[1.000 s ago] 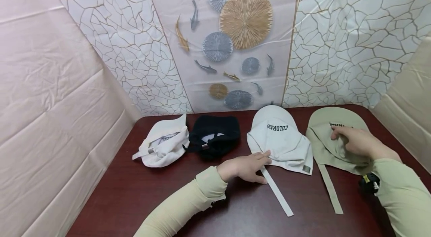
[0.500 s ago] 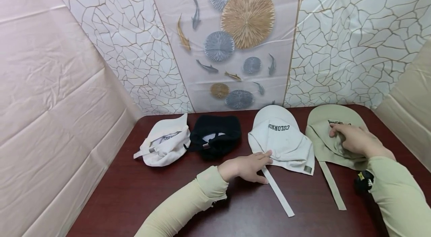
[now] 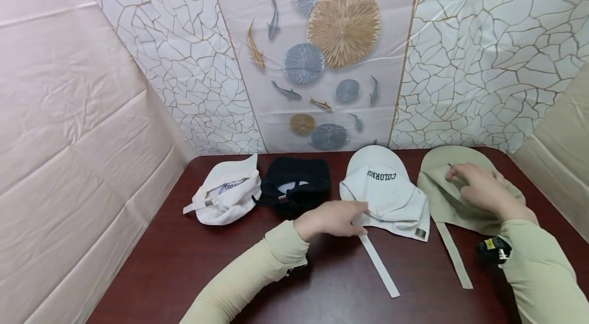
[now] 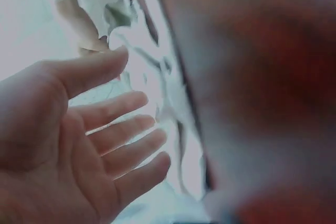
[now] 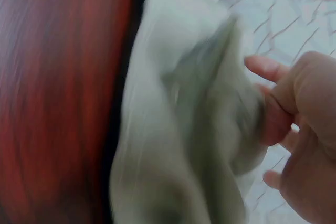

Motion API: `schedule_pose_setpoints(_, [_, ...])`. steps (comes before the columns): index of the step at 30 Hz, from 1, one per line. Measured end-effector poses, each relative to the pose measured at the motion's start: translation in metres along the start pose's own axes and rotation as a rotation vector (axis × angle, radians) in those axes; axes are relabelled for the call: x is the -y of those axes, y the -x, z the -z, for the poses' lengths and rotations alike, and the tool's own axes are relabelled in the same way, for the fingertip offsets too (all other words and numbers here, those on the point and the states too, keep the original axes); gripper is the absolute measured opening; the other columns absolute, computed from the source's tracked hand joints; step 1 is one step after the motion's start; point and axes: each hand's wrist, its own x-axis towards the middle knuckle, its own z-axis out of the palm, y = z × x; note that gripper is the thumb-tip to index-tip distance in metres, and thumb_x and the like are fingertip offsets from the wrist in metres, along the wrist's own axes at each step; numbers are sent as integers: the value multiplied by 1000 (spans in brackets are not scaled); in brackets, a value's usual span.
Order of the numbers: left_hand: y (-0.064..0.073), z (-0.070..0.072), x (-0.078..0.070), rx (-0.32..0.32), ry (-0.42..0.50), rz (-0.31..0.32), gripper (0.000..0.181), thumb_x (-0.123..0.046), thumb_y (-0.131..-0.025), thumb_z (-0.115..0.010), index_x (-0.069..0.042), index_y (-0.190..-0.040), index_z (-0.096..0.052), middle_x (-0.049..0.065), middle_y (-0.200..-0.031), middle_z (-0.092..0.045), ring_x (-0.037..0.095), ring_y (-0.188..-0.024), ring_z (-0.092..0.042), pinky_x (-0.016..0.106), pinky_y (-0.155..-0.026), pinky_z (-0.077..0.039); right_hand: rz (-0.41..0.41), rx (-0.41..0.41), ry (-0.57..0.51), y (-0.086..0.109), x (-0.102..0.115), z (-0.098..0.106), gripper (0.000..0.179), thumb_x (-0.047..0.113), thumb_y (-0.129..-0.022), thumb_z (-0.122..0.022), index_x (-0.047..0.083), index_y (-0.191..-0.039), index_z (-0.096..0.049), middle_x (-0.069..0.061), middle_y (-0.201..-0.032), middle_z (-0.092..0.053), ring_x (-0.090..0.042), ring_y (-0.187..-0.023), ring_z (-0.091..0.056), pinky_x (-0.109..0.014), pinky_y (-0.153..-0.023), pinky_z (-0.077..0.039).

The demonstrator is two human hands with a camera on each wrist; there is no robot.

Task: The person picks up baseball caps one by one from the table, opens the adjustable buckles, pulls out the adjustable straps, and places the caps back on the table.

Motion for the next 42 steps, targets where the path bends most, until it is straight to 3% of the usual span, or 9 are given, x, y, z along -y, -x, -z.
schedule_pose_setpoints(8, [24, 41, 36, -245, 41, 43, 40, -37, -101, -61, -18, -137, -61, -3, -132, -62, 9, -109, -62, 27, -85, -50, 96, -220, -72, -24, 70, 1, 34, -12, -88, -48, -4, -119, -61, -32, -124, -57, -49, -113, -51, -66, -88, -35])
schedule_pose_setpoints(14, [63, 59, 77, -291, 121, 106, 40, -35, -103, -59, -16, -138, -59, 1, -136, -60, 15, -116, -61, 33, -94, -49, 205, -266, -166, -35, 123, -8, 29, -9, -94, -53, -4, -121, -61, -25, -115, -62, -37, -95, -58, -51, -80, -42])
schedule_pose_setpoints(17, [82, 61, 97, -307, 164, 143, 41, -35, -103, -59, -15, -139, -59, 3, -138, -60, 18, -121, -59, 38, -99, -47, 250, -248, -181, -39, 144, -15, 29, -6, -95, -56, -3, -123, -61, -23, -117, -64, -37, -99, -60, -51, -82, -44])
schedule_pose_setpoints(21, [101, 56, 121, -326, 220, 161, 42, -35, -103, -60, -11, -137, -59, 6, -137, -61, 23, -125, -57, 41, -103, -45, 248, -184, -229, -45, 169, -22, 29, -1, -98, -57, 0, -127, -61, -21, -127, -62, -42, -121, -54, -56, -96, -41])
schedule_pose_setpoints(26, [117, 42, 140, -276, 282, 124, 46, -34, -101, -62, -5, -136, -59, 10, -135, -62, 25, -123, -58, 41, -103, -45, 294, -88, -296, -56, 199, -40, 31, 1, -100, -56, 0, -130, -61, -18, -130, -62, -37, -124, -54, -53, -98, -42])
schedule_pose_setpoints(30, [124, 27, 144, -215, 279, 70, 40, -33, -98, -68, -6, -128, -64, 6, -123, -67, 19, -111, -62, 36, -97, -47, 366, 2, -336, -63, 227, -59, 32, 6, -102, -58, 0, -133, -59, -17, -131, -62, -35, -119, -58, -52, -97, -45])
schedule_pose_setpoints(34, [127, 14, 143, -205, 231, 20, 20, -26, -96, -70, -11, -109, -67, -3, -100, -66, 15, -91, -62, 32, -84, -48, 423, 83, -308, -67, 246, -78, 39, 17, -102, -61, 3, -139, -56, -18, -140, -55, -36, -130, -50, -54, -103, -42])
schedule_pose_setpoints(38, [127, 5, 142, -212, 223, -18, 8, -19, -98, -68, -12, -100, -65, -5, -89, -60, 19, -84, -60, 30, -78, -46, 441, 134, -283, -68, 250, -92, 43, 22, -101, -63, 6, -140, -56, -19, -144, -52, -41, -141, -38, -58, -109, -34])
schedule_pose_setpoints(42, [126, 1, 143, -221, 209, -39, 5, -17, -99, -65, -14, -96, -65, -6, -84, -58, 14, -78, -57, 27, -74, -45, 467, 171, -259, -69, 250, -104, 37, 20, -102, -62, 7, -136, -60, -15, -136, -59, -38, -134, -48, -55, -106, -39])
